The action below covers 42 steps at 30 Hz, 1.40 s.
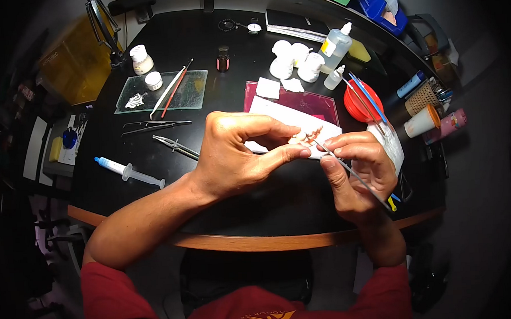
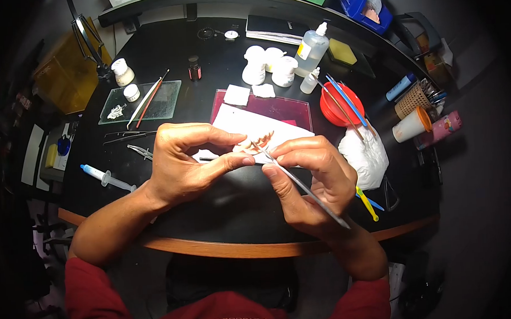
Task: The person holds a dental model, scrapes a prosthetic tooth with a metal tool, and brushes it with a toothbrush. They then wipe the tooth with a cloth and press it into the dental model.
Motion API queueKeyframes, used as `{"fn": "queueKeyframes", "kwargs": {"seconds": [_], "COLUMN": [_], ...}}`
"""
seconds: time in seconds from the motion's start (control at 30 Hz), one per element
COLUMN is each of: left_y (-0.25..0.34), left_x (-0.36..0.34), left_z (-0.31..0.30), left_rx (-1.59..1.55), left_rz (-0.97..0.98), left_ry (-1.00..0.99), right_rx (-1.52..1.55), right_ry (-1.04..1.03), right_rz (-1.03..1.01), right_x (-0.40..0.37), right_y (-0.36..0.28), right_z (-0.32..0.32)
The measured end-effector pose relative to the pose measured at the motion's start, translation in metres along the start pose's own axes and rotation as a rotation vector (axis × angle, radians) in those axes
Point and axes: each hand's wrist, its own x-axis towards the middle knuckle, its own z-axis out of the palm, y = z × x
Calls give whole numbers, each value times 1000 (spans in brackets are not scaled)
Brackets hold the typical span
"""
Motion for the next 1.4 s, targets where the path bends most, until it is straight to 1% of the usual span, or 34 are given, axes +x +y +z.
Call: {"fn": "queueKeyframes", "kwargs": {"seconds": [0.07,0.17,0.27,0.43,0.67,1.4], "left_y": [0,-1,-2,-1,-4,-3], "left_x": [0,0,0,2,0,0], "left_z": [0,0,1,1,1,0], "left_rx": [-2,11,30,50,57,92], "left_rz": [-2,11,32,76,77,92], "left_ry": [7,7,16,16,-4,-7], "right_rx": [-42,46,98,103,87,96], "right_ry": [-8,97,139,115,103,65], "right_rz": [-28,-45,-10,41,66,41], "right_x": [0,-1,-2,-4,-4,-4], "right_y": [1,0,-6,-12,-12,-9], "right_z": [-1,4,9,14,15,14]}}
